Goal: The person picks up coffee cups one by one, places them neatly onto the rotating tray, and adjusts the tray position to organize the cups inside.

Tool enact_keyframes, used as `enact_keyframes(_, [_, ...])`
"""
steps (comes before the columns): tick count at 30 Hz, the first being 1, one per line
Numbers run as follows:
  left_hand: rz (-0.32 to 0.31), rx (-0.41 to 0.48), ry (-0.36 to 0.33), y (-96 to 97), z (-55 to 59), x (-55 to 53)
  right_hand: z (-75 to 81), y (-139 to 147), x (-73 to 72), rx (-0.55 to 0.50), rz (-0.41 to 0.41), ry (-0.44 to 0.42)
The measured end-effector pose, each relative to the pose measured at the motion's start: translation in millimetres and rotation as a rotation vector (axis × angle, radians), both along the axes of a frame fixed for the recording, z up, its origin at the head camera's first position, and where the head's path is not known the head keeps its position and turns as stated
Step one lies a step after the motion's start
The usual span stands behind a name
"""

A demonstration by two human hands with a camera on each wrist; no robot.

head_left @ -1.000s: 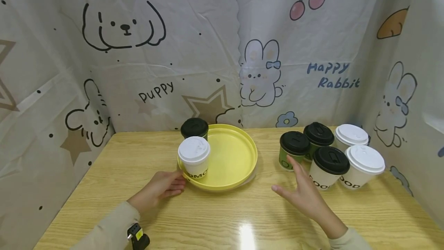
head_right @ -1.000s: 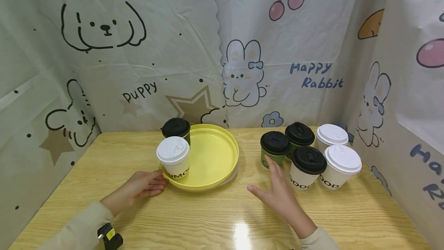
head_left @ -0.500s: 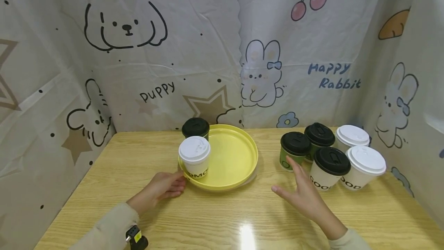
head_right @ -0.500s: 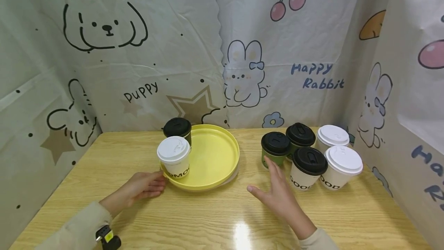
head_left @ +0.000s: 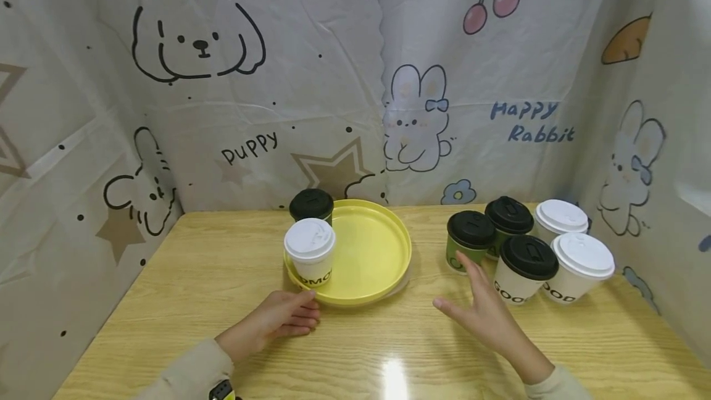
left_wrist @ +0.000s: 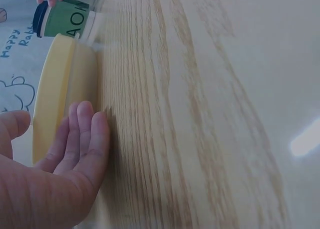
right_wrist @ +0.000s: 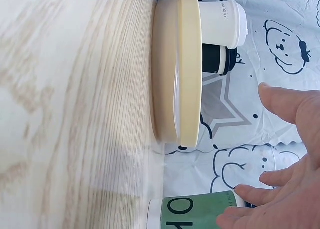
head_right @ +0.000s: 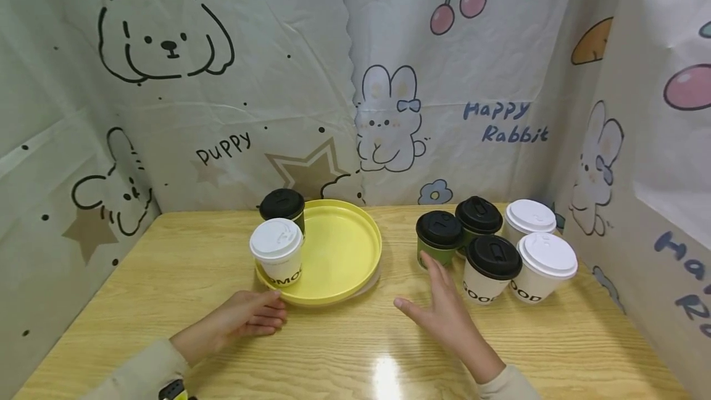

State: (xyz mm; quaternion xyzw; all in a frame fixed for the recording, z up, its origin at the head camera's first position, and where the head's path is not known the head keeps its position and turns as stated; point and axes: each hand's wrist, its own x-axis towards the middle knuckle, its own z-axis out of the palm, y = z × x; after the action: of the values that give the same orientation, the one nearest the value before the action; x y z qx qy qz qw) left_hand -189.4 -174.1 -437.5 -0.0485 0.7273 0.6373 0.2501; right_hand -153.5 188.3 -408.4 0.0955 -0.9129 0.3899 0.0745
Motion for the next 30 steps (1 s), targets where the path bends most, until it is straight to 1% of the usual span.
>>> enact_keyframes(5, [0.022,-0.011,-0.014,1.7,-0.7,-1.5,-1.4,0.3,0.2,-0.007,-0.002,-0.009])
enact_keyframes(13, [0.034,0.021,0.001,-2.7,-4.6,-4.6,-0.6,1.0,0.8,-0.019,-0.003,-0.018])
enact_keyframes(21, [0.017,0.037,0.007,-3.8,-5.4,-4.6,-1.2,-0.2,0.5,-0.006,0.002,0.012])
enact_keyframes(30, [0.004,0.033,0.012,-3.1,-4.3,-5.1,-1.2,0.3,0.5,0.002,0.001,0.015])
